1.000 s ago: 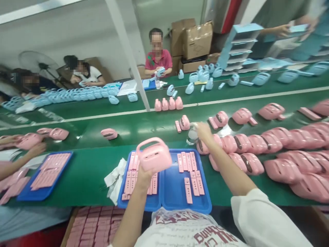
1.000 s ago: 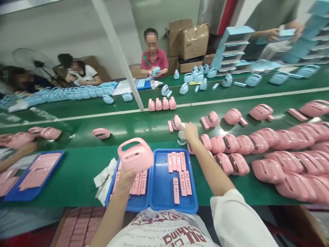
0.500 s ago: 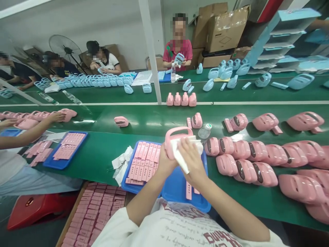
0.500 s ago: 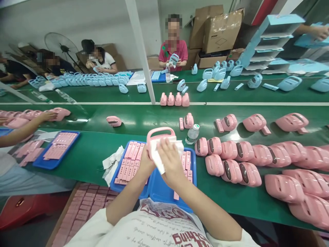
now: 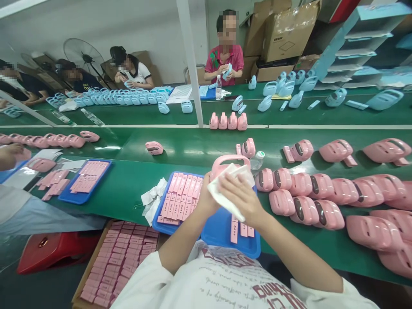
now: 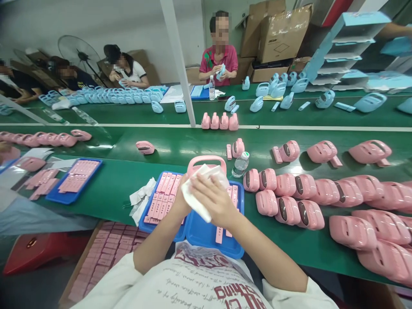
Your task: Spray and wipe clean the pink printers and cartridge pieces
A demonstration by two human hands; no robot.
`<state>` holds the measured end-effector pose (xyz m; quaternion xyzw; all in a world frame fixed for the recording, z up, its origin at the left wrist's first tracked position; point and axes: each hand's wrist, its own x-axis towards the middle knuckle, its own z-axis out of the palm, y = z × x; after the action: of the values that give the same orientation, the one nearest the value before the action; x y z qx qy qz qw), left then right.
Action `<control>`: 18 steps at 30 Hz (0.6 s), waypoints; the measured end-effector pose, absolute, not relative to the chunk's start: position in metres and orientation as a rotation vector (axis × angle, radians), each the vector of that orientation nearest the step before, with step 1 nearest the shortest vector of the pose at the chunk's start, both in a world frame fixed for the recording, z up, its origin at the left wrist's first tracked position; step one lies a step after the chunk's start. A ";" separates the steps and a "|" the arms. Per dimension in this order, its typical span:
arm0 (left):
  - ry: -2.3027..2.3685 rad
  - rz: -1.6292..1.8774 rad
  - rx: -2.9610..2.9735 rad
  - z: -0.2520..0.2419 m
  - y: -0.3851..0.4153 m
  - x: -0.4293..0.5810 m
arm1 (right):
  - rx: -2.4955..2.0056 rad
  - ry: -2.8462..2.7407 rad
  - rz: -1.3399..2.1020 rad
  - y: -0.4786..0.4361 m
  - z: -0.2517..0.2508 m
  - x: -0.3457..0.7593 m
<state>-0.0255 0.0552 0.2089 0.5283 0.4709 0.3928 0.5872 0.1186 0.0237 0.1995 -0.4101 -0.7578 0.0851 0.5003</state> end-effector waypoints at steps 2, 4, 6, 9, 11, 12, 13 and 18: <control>1.089 0.995 1.154 0.212 0.053 -0.028 | -1.111 -1.539 0.295 0.026 0.201 0.141; 1.012 1.037 1.066 0.218 0.051 -0.032 | -1.289 -1.219 0.320 0.032 0.209 0.169; 0.919 1.017 1.024 0.224 0.049 -0.035 | -1.426 -0.896 0.388 0.039 0.221 0.190; 0.866 0.959 1.002 0.229 0.047 -0.034 | -1.538 -0.733 0.503 0.046 0.238 0.195; 0.855 0.938 1.000 0.230 0.046 -0.031 | -1.510 -1.019 0.611 0.045 0.242 0.185; 0.841 0.935 1.007 0.230 0.046 -0.029 | -1.442 -1.215 0.676 0.043 0.241 0.179; 0.820 0.935 1.019 0.229 0.046 -0.028 | -1.345 -1.397 0.733 0.042 0.240 0.174; 0.844 0.893 1.055 0.226 0.045 -0.032 | -1.171 -1.574 0.888 0.036 0.231 0.175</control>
<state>-0.0320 0.0453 0.2257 0.4718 0.3772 0.3993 0.6897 0.1750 0.0361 0.2307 -0.4786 -0.6436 0.3631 0.4743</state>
